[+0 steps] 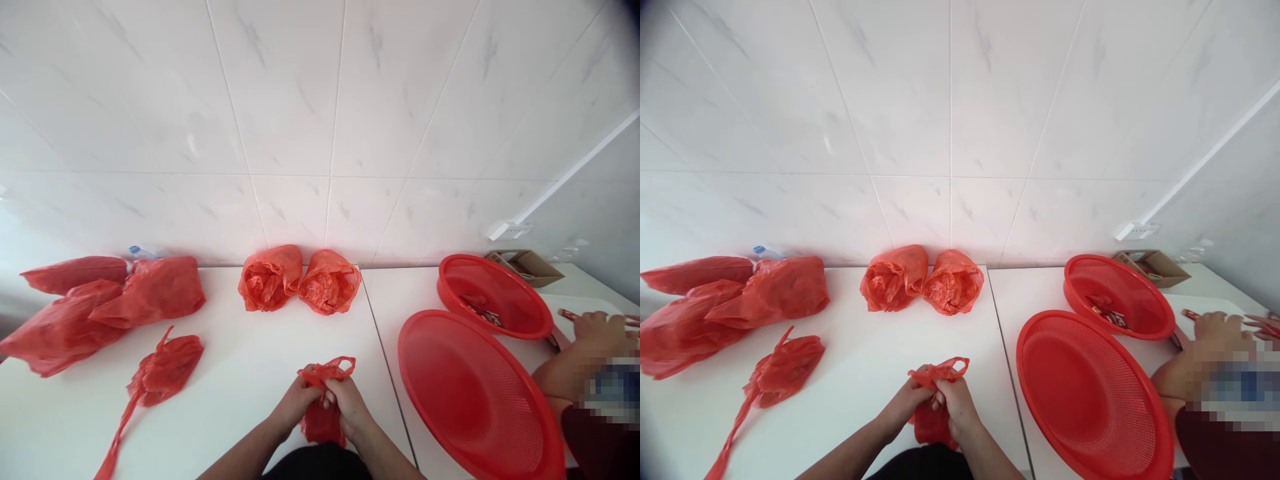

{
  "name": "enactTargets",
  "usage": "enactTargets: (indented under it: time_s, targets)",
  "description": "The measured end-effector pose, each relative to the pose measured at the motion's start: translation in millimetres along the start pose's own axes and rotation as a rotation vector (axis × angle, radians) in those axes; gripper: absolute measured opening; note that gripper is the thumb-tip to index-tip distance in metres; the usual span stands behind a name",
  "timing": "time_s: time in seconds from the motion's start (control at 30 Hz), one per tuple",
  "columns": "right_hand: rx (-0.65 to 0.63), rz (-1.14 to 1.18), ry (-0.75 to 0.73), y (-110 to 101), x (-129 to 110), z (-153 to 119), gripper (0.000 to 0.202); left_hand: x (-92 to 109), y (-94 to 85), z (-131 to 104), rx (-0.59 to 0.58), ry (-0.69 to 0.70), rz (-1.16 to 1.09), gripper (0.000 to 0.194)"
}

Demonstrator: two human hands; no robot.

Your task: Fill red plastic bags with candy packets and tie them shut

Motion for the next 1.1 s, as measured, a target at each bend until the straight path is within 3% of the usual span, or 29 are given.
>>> enactTargets:
  time_s: [0.07, 0.13, 0.2, 0.27, 0.37, 0.5, 0.67, 0.73, 0.8, 0.87, 1.0, 1.1]
  targets:
    - [0.007, -0.018, -0.012, -4, 2, 4, 0.028, 1, 1.6, -2, -0.038, 0.04, 0.037, 0.045]
    - [-0.006, -0.055, -0.033, -5, 1, 5, 0.025, 0, 1.2, -3, -0.033, 0.062, 0.076, 0.056]
    - [-0.033, -0.086, -0.055, -4, -2, 4, 0.027, -4, -1.9, -2, 0.023, 0.045, 0.097, 0.05]
    - [-0.074, -0.088, -0.068, -1, -6, 0, 0.027, -10, -6.6, 0, 0.088, -0.002, 0.062, 0.055]
    - [-0.157, 0.125, -0.017, 4, -10, -8, 0.018, -20, -14.8, 4, 0.164, -0.088, -0.074, 0.059]
    - [-0.211, 0.348, 0.102, 3, -6, -13, 0.039, -27, -23.4, 9, 0.253, -0.143, -0.19, 0.051]
    - [-0.21, 0.099, -0.003, -3, -10, -15, 0.018, -25, -23.8, 11, 0.22, -0.12, -0.21, 0.035]
    - [-0.235, -0.019, -0.029, -3, -13, -16, 0.029, -22, -24.5, 11, 0.211, -0.1, -0.199, 0.03]
    - [-0.206, -0.116, -0.041, -5, -13, -16, 0.045, -18, -25.5, 10, 0.203, -0.08, -0.175, 0.03]
    - [-0.115, -0.235, -0.05, -11, -9, -12, 0.047, -13, -25.4, 8, 0.189, -0.055, -0.135, 0.031]
    - [0.104, -0.489, -0.08, -24, 3, 0, 0.017, -6, -18.8, 2, 0.119, -0.004, -0.005, 0.031]
    - [0.147, -0.552, -0.112, -29, 5, 5, 0.013, -4, -13.0, 0, 0.06, 0.005, 0.131, 0.028]
Point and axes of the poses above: each hand's wrist, its own z-axis towards the middle knuckle, its own y-axis out of the palm, x = y × z, the point moved 4 cm from there along z, towards the middle knuckle, and after that the axes turned 2 degrees about -z, right-handed, at the moved point
